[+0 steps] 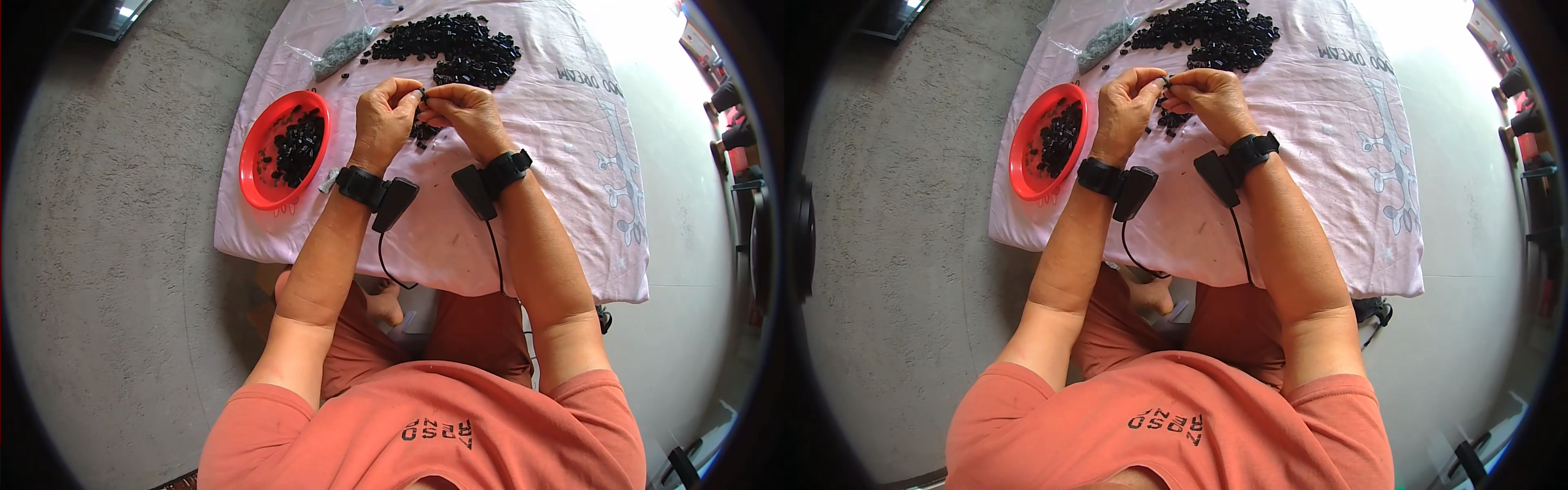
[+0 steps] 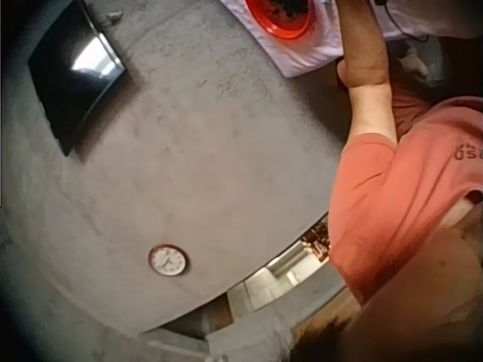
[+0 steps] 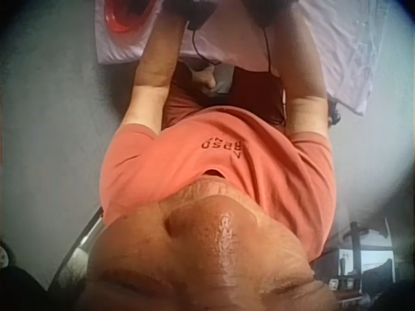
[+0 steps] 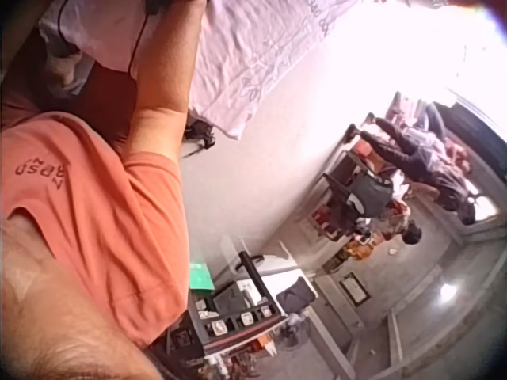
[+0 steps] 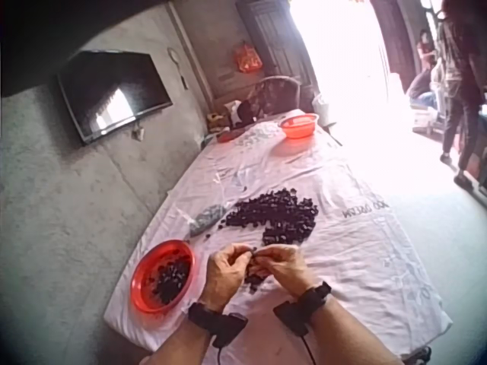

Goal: Sorting and inspecting black plastic components on a table before placing them into a bowl.

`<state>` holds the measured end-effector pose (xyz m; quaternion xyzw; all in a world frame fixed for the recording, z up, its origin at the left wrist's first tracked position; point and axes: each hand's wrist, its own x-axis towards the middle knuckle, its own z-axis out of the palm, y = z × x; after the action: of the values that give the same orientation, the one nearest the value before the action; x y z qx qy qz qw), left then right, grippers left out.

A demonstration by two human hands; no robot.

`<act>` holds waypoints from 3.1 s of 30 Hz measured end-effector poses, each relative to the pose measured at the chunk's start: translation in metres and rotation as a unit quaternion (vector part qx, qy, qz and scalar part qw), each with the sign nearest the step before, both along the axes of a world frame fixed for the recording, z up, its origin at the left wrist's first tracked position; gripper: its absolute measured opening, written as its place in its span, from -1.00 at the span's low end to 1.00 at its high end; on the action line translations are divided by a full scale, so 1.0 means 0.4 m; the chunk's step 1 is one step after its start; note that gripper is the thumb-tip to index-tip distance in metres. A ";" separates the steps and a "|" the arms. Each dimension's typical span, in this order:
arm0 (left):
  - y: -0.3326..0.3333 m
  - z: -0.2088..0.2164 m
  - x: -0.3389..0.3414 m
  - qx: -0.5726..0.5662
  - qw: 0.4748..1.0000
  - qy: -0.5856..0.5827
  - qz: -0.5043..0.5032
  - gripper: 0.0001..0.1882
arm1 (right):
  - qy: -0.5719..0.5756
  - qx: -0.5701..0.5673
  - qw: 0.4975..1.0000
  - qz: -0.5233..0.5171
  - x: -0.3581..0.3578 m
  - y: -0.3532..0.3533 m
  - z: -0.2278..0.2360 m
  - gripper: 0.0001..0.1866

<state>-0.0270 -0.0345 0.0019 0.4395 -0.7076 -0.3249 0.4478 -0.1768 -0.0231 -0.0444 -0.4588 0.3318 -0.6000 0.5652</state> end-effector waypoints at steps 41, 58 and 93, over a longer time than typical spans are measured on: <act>0.020 0.003 0.007 -0.167 0.972 -0.163 -0.006 -0.74 | -0.025 0.028 0.999 0.014 0.000 0.017 0.009 -0.73; 0.012 0.025 0.017 -0.233 0.950 -0.203 -0.040 -0.79 | -0.019 0.022 0.998 0.059 0.001 0.024 0.025 -0.69; 0.036 -0.076 0.091 -0.087 0.963 -0.254 0.018 -0.88 | -0.062 0.061 0.988 -0.124 -0.029 -0.008 -0.008 -0.76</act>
<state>0.0095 -0.0201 -0.0283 0.4793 -0.8158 -0.1321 0.2955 -0.1885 -0.0264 -0.0477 -0.3407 0.3862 -0.6715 0.5328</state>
